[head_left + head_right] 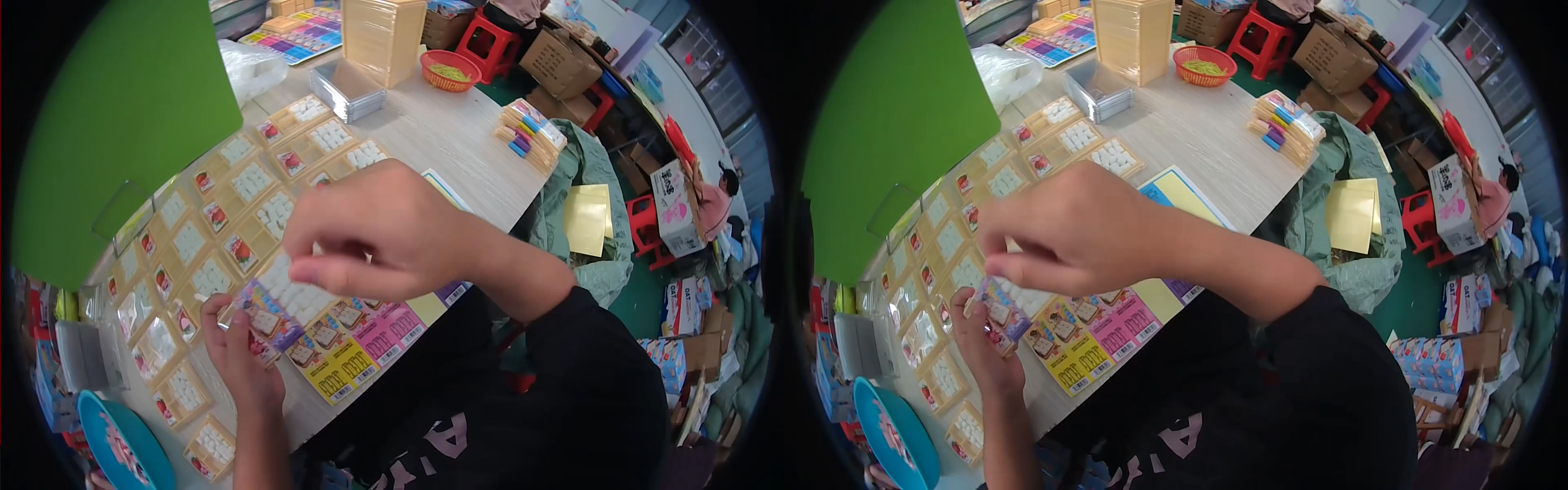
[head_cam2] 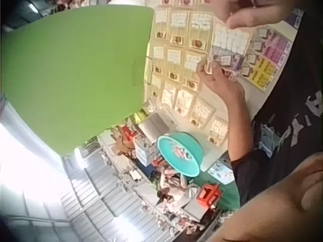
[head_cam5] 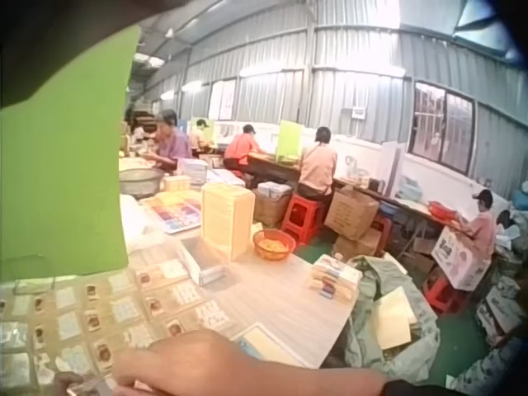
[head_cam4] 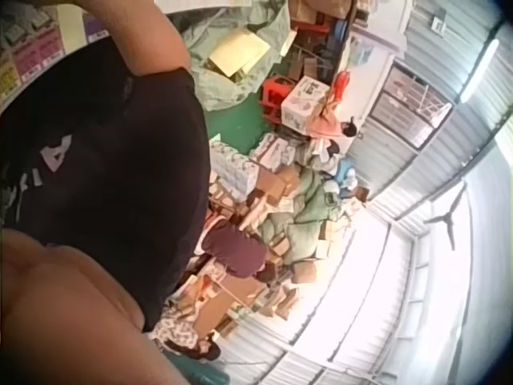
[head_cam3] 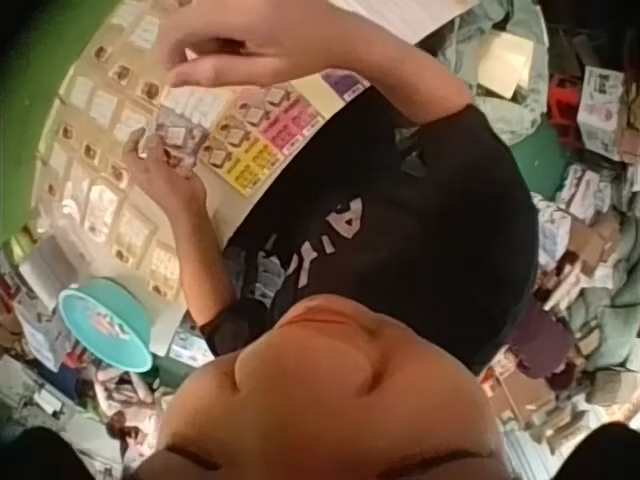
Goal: Packaging small plastic trays containing white blocks into colorful paper label wrappers.
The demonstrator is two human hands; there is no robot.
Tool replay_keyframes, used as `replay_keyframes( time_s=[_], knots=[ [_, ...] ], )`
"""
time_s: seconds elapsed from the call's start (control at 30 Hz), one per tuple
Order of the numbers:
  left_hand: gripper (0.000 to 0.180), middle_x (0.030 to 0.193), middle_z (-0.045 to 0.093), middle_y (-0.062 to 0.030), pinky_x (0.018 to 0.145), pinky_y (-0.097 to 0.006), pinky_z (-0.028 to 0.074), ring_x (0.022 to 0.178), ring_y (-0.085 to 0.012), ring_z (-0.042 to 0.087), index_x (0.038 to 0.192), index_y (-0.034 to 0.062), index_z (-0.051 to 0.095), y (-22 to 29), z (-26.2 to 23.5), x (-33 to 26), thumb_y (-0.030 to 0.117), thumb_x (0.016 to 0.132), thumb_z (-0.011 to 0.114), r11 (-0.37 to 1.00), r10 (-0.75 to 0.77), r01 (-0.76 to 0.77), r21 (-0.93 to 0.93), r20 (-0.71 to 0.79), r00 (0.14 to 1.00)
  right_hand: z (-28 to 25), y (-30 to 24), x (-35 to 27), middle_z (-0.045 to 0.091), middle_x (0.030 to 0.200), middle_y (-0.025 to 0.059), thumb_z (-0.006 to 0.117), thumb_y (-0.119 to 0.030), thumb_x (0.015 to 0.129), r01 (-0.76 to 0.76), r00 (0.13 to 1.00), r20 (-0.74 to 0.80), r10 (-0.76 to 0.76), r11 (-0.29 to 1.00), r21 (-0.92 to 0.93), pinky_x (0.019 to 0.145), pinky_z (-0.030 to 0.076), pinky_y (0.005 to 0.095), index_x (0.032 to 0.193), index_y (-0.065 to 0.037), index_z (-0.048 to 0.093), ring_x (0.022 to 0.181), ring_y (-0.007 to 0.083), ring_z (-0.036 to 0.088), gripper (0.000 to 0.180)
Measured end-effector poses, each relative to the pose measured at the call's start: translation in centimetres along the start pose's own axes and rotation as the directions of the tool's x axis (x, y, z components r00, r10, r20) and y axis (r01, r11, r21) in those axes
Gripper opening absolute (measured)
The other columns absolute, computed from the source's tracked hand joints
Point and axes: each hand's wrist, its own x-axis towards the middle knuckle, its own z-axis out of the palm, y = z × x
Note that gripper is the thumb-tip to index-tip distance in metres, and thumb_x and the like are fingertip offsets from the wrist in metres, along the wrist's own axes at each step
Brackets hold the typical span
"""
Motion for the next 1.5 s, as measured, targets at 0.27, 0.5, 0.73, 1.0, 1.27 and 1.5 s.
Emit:
replay_keyframes(
  time_s=[0.27,0.5,0.73,1.0,1.27,1.5],
  knots=[
    [0.023,0.102,0.064,-0.0070,0.078,-0.025,0.054,0.090,-0.0107,0.065,0.121,0.0088,0.047,0.1,0.2,-0.2,0.005,0.101,0.056,0.997,0.004,-0.014,0.074,0.139,0.990,1.7,-1.5,-1.2,0.057,0.125,0.0143,0.078,-0.030,0.081,0.222,0.912,0.407,-0.053,0.898,-0.381,0.094,0.046,0.0422,0.112,-0.006,0.059,0.111,0.0320,0.058,0.043],
    [0.045,0.104,0.064,-0.0075,0.075,-0.025,0.051,0.089,-0.0099,0.062,0.139,0.0053,0.042,0.5,1.9,-1.6,0.007,0.098,0.060,0.999,-0.008,-0.002,0.044,0.210,0.978,2.8,-1.7,-4.5,0.060,0.128,0.0180,0.081,-0.030,0.074,0.069,0.887,0.443,0.133,0.908,-0.413,0.097,0.048,0.0450,0.113,-0.005,0.059,0.112,0.0370,0.061,0.052],
    [0.045,0.098,0.066,-0.0085,0.074,-0.031,0.051,0.081,-0.0168,0.063,0.136,0.0023,0.047,0.0,1.6,-1.7,0.008,0.094,0.062,0.813,-0.010,-0.215,0.541,0.383,0.924,-5.8,1.5,-11.1,0.067,0.110,0.0165,0.080,-0.028,0.075,-0.496,0.823,-0.102,0.559,0.618,-0.610,0.092,0.050,0.0424,0.112,-0.005,0.061,0.105,0.0375,0.064,0.048],
    [0.021,0.084,0.063,-0.0101,0.071,-0.036,0.050,0.075,-0.0243,0.062,0.109,0.0039,0.064,0.0,1.5,-0.6,0.003,0.088,0.066,0.392,0.112,-0.632,0.668,0.647,0.754,-12.8,4.7,-18.1,0.065,0.100,0.0193,0.071,-0.034,0.086,-0.565,0.568,-0.329,0.755,0.066,-0.823,0.085,0.050,0.0466,0.106,-0.004,0.058,0.099,0.0395,0.063,0.038],
    [0.022,0.090,0.064,-0.0129,0.079,-0.041,0.050,0.084,-0.0299,0.063,0.110,0.0036,0.063,0.1,1.7,-0.3,0.009,0.089,0.067,0.232,0.074,-0.550,0.802,0.549,0.832,-13.6,8.3,-21.2,0.062,0.107,0.0188,0.067,-0.030,0.091,-0.516,0.709,-0.434,0.556,-0.010,-0.857,0.084,0.051,0.0491,0.110,-0.003,0.058,0.101,0.0397,0.061,0.034],
    [0.039,0.120,0.059,-0.0157,0.093,-0.044,0.047,0.108,-0.0359,0.058,0.120,0.0055,0.061,1.3,3.3,-2.6,0.016,0.085,0.071,-0.017,0.045,-0.691,0.722,0.691,0.721,-14.7,7.9,-20.9,0.061,0.116,0.0180,0.065,-0.026,0.095,-0.522,0.712,-0.400,0.577,0.055,-0.851,0.089,0.049,0.0452,0.115,-0.002,0.058,0.108,0.0391,0.061,0.032]
  ],
)
